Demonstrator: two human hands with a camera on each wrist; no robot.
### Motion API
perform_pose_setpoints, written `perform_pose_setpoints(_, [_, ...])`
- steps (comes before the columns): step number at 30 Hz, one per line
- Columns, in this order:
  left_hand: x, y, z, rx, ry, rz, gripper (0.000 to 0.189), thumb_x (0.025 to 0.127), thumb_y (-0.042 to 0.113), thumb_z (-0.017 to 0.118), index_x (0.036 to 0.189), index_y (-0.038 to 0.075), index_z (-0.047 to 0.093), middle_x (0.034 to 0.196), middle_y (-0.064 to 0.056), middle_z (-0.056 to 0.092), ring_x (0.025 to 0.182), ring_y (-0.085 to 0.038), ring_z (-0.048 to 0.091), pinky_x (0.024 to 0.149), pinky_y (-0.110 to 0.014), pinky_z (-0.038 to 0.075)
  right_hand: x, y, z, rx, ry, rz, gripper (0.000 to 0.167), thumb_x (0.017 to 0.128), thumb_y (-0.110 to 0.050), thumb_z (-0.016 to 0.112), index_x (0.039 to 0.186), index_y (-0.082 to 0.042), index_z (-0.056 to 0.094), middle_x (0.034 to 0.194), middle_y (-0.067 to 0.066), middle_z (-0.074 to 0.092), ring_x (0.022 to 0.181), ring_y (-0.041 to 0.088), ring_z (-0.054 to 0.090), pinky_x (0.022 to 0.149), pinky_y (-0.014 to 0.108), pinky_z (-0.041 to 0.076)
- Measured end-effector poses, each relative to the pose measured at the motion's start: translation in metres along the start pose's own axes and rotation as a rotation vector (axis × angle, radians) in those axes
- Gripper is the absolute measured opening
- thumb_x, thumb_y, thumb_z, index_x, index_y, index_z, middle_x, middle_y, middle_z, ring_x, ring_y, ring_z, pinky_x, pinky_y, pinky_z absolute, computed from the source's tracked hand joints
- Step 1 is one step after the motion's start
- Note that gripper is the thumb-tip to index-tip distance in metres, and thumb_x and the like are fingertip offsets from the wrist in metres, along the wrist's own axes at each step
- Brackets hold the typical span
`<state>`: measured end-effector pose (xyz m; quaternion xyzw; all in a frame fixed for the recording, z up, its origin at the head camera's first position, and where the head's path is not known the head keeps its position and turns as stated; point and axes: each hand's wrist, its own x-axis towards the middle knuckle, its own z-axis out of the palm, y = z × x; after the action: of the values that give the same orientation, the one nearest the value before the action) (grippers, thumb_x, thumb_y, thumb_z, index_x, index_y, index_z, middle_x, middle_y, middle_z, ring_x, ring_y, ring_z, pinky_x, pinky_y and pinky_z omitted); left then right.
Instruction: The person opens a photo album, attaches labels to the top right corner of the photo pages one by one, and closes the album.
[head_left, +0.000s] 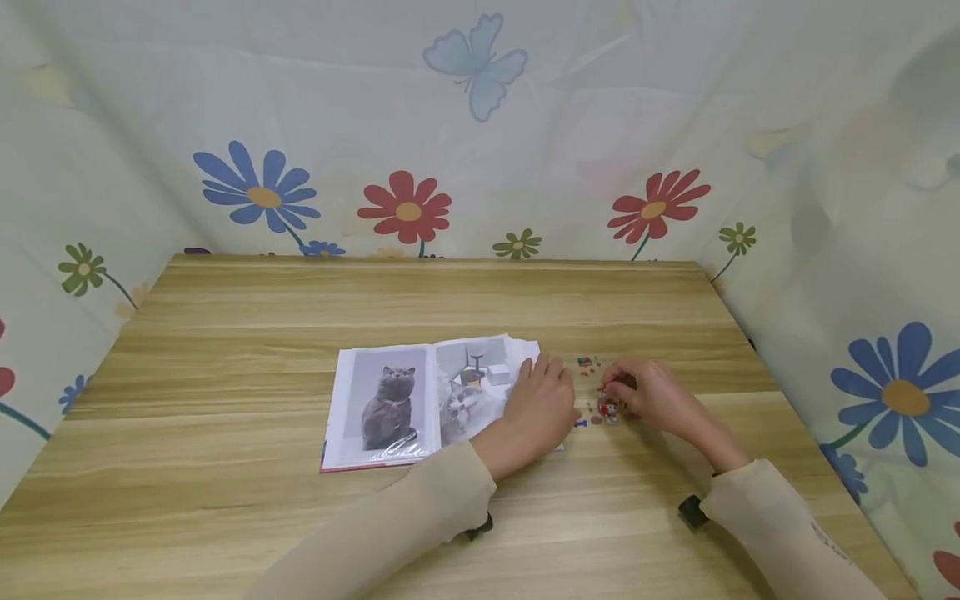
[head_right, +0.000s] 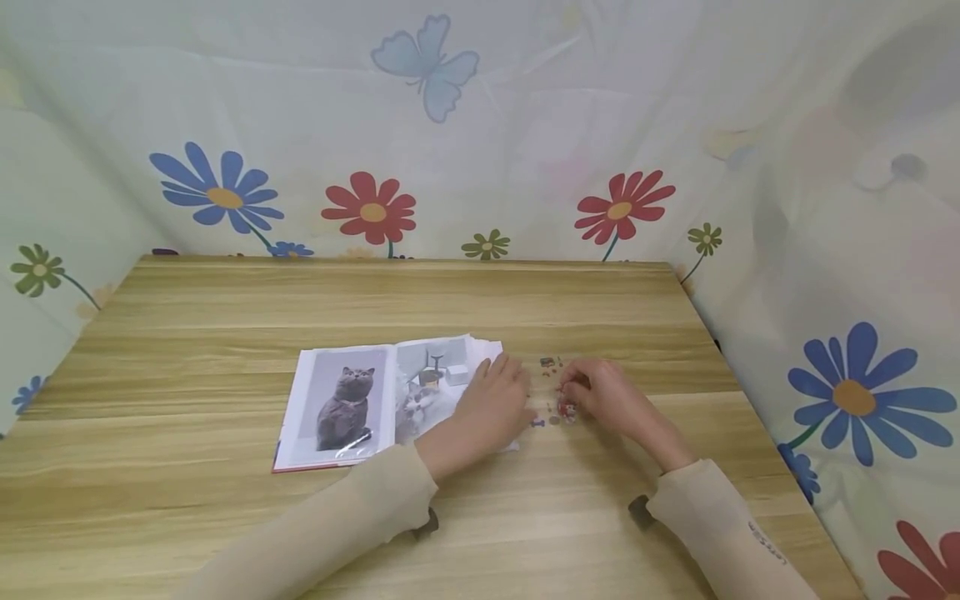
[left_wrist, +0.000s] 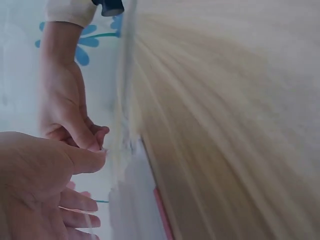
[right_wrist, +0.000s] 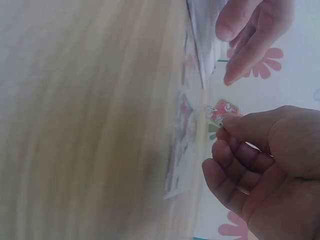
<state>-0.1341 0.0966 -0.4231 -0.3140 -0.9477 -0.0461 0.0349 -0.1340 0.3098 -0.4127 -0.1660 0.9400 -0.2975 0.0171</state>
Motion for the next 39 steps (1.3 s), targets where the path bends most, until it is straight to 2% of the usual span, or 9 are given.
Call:
perform_pose_setpoints(4, [-0.012, -0.009, -0.011, -0.058, -0.002, -0.01, 0.062, 0.098, 0.046, 0.069, 0.143, 0.004, 0.057, 0.155, -0.015, 0.047, 0.15, -0.037, 0.032, 0.121, -0.052, 0.029, 0.003, -0.006, -0.002, 0.014, -0.005, -0.004, 0.01, 0.097, 0.004, 0.067, 0.094, -0.002, 0.074, 0.088, 0.008, 0.073, 0.073, 0.014, 0.062, 0.062, 0.026, 0.053])
perform_pose_setpoints(8, [-0.023, -0.021, -0.019, -0.102, 0.01, -0.023, 0.066, 0.1, 0.045, 0.067, 0.149, 0.004, 0.051, 0.162, -0.018, 0.039, 0.154, -0.038, 0.025, 0.122, -0.055, 0.025, 0.007, -0.013, -0.006, -0.002, -0.002, -0.019, 0.006, 0.097, 0.002, 0.068, 0.096, 0.0, 0.074, 0.088, 0.01, 0.072, 0.069, 0.013, 0.058, 0.059, 0.026, 0.051])
perform_pose_setpoints(14, [-0.037, -0.042, -0.027, -0.164, 0.048, -0.034, 0.072, 0.101, 0.044, 0.065, 0.156, 0.003, 0.043, 0.164, -0.02, 0.034, 0.153, -0.04, 0.024, 0.121, -0.06, 0.025, 0.014, -0.025, -0.01, -0.034, 0.016, -0.029, 0.006, 0.098, -0.002, 0.068, 0.097, -0.002, 0.074, 0.091, 0.01, 0.073, 0.069, 0.013, 0.056, 0.058, 0.026, 0.049])
perform_pose_setpoints(22, [-0.056, -0.069, -0.038, -0.272, 0.083, -0.066, 0.071, 0.101, 0.039, 0.068, 0.156, 0.003, 0.042, 0.164, -0.021, 0.033, 0.154, -0.041, 0.022, 0.122, -0.062, 0.02, 0.028, -0.038, -0.013, -0.015, 0.007, -0.061, 0.009, 0.1, 0.0, 0.066, 0.097, -0.001, 0.074, 0.092, 0.011, 0.074, 0.069, 0.014, 0.056, 0.058, 0.025, 0.048])
perform_pose_setpoints(28, [-0.07, -0.09, -0.045, -0.267, 0.076, -0.122, 0.071, 0.1, 0.039, 0.068, 0.157, 0.004, 0.042, 0.166, -0.02, 0.03, 0.155, -0.04, 0.019, 0.122, -0.062, 0.016, 0.036, -0.05, -0.013, -0.036, -0.005, -0.058, 0.006, 0.099, -0.004, 0.068, 0.098, -0.003, 0.073, 0.093, 0.006, 0.073, 0.075, 0.015, 0.06, 0.065, 0.029, 0.053])
perform_pose_setpoints(31, [-0.075, -0.101, -0.048, -0.275, 0.071, -0.149, 0.072, 0.101, 0.039, 0.068, 0.157, 0.003, 0.041, 0.167, -0.02, 0.027, 0.156, -0.039, 0.016, 0.123, -0.061, 0.013, 0.041, -0.056, -0.013, -0.023, -0.015, -0.056, 0.006, 0.1, -0.004, 0.067, 0.098, -0.005, 0.073, 0.093, 0.005, 0.073, 0.074, 0.017, 0.061, 0.064, 0.029, 0.054])
perform_pose_setpoints(39, [-0.091, -0.126, -0.05, -0.269, 0.126, -0.192, 0.073, 0.099, 0.038, 0.071, 0.155, 0.0, 0.043, 0.165, -0.023, 0.03, 0.155, -0.042, 0.018, 0.123, -0.062, 0.016, 0.056, -0.071, -0.01, 0.015, -0.028, -0.107, 0.006, 0.1, -0.004, 0.068, 0.099, -0.004, 0.073, 0.092, 0.003, 0.072, 0.068, 0.016, 0.056, 0.058, 0.027, 0.049])
